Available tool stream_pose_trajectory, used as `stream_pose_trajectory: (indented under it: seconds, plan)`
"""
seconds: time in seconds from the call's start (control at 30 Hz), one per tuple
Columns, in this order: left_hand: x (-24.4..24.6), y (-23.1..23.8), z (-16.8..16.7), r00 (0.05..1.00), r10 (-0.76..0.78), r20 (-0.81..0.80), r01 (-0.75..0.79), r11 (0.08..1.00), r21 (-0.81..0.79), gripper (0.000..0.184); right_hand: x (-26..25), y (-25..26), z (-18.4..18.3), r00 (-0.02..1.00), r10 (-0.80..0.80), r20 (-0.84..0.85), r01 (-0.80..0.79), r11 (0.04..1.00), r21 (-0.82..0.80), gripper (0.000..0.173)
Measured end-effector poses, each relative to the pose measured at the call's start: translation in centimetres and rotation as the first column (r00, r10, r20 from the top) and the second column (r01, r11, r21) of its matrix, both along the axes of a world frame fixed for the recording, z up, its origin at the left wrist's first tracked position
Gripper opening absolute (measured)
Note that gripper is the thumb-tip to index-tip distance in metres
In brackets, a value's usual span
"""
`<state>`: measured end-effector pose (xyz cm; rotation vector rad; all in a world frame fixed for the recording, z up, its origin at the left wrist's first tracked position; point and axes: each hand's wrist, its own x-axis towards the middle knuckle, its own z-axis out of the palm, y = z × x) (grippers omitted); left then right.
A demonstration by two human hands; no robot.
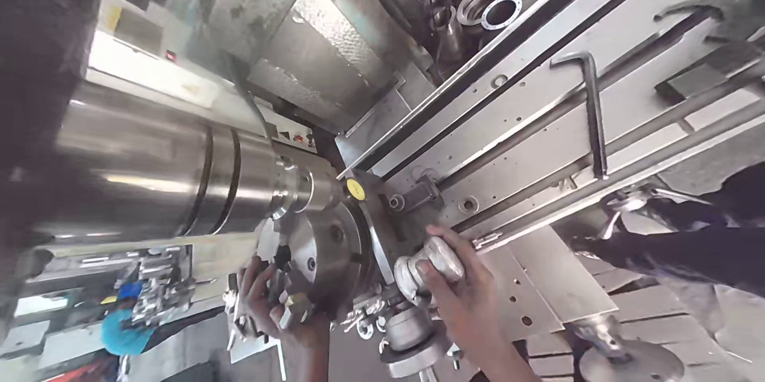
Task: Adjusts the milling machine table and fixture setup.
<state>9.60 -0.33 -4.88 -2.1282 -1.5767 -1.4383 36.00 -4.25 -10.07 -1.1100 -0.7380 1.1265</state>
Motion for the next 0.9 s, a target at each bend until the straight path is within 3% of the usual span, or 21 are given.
stream_pose_trajectory:
  seconds: [0.1,0.37,0.53,0.73,0.9]
  plan:
    - [0.1,0.6,-0.4,1.000,-0.007,0.010,0.007,1.000,0.030,0.063,1.6,0.2,0.2,0.999,-0.010,-0.034,0.012,0.999,0.050,0.046]
    - [0.9,0.6,-0.3,0.999,-0.007,0.052,0.004,0.998,0.056,0.058,6.0,3.7,2.2,0.968,-0.250,0.035,0.247,0.967,0.067,0.051]
    - [1.4,0.6,-0.1,1.000,0.002,0.013,-0.003,0.998,0.065,0.062,5.7,8.6,3.0,0.923,-0.367,-0.114,0.374,0.926,0.056,0.047]
    - [1.2,0.6,0.0,0.999,-0.029,-0.014,0.030,0.998,0.050,0.058,2.0,17.6,2.5,0.979,-0.203,0.005,0.202,0.974,-0.104,0.047]
    - [-0.3,0.5,0.1,0.997,-0.032,-0.070,0.032,0.999,-0.005,0.060,0.2,18.0,3.1,0.970,-0.237,0.062,0.243,0.963,-0.119,0.052]
